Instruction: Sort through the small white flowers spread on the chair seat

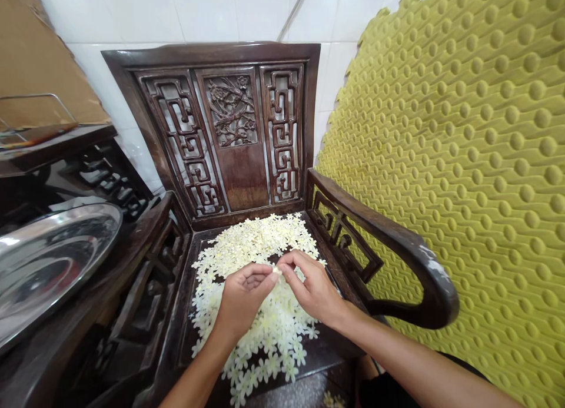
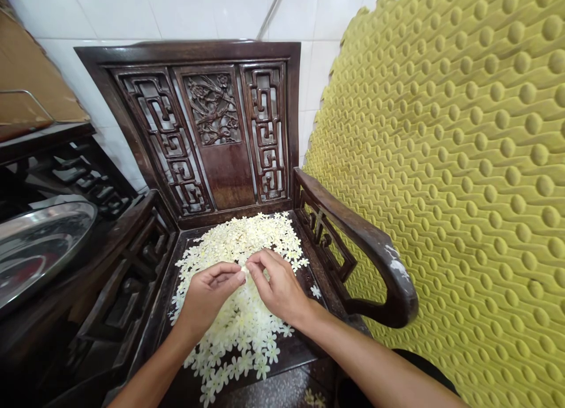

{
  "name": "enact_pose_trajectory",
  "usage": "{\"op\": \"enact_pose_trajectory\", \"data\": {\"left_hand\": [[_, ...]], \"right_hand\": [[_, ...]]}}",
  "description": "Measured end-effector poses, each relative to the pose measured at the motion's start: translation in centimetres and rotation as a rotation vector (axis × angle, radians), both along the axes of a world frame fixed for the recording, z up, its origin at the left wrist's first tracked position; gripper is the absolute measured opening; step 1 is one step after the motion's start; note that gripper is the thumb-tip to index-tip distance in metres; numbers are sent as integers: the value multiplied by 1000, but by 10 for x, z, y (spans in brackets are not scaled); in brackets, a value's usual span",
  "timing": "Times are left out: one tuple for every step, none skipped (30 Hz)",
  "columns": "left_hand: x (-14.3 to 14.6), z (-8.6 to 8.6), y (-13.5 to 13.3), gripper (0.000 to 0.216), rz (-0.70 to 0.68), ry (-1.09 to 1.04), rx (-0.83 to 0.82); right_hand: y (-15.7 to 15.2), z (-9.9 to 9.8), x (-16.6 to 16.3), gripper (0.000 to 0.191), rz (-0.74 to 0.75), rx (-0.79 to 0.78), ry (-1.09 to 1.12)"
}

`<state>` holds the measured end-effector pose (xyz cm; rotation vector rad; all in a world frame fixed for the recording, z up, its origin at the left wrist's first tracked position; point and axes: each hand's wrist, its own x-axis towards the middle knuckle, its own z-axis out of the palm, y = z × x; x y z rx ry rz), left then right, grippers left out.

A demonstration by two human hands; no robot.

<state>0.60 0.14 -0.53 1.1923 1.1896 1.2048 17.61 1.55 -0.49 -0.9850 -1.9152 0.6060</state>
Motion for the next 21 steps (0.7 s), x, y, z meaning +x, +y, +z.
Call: {"op": "enact_pose_trajectory", "data": {"left_hand": [[1,0,-1,17,-14,-4,9],[1,0,-1,16,-20,-2,16],[1,0,-1,15,-20,8,22],[1,0,-1,15,-12,23,31],[0,1,-1,15,-15,39,35],[-1,1,-1,14,-18,50,36],[-2,2,-1,15,-18,60,35],[-2,2,-1,15,-18,68,30],[-3,3,-1,15,-17,75,24],[-3,3,0,16,-16,80,19],[-3,3,0,16,-16,86,14],[-4,3,0,17,-17,91,12],[-4,3,0,17,-21,96,10],[-4,2,0,17,-23,99,8],[-3,3,0,17,-24,102,6],[-3,3,0,17,-25,106,4],[-3,3,0,18,-26,110,3],[-3,3,0,18,-28,115,1],[-3,4,1,19,-29,119,0],[-3,4,1,19,-31,122,-1],[-3,5,1,19,-35,122,-2]], "right_hand": [[0,0,0,12,10,-3,-2],[0,0,0,12,20,-3,-4],[0,0,-1,13,32,-4,-5],[0,0,-1,13,40,-4,-4],[0,0,0,14,46,-6,0],[0,1,0,15,51,-10,5],[0,1,0,15,55,-15,12],[0,1,0,15,61,-20,20],[1,1,0,15,68,-24,27],[1,1,0,14,76,-27,32],[1,2,0,13,85,-27,37],[1,2,0,12,91,-26,39],[1,2,1,11,94,-25,38],[1,2,1,11,96,-23,35],[1,2,1,10,94,-22,31],[1,2,1,10,94,-21,26],[1,2,1,10,94,-20,21],[0,2,1,10,95,-18,16],[0,2,1,10,97,-16,12],[0,3,1,10,98,-13,7],[0,3,2,10,97,-11,2]]}}
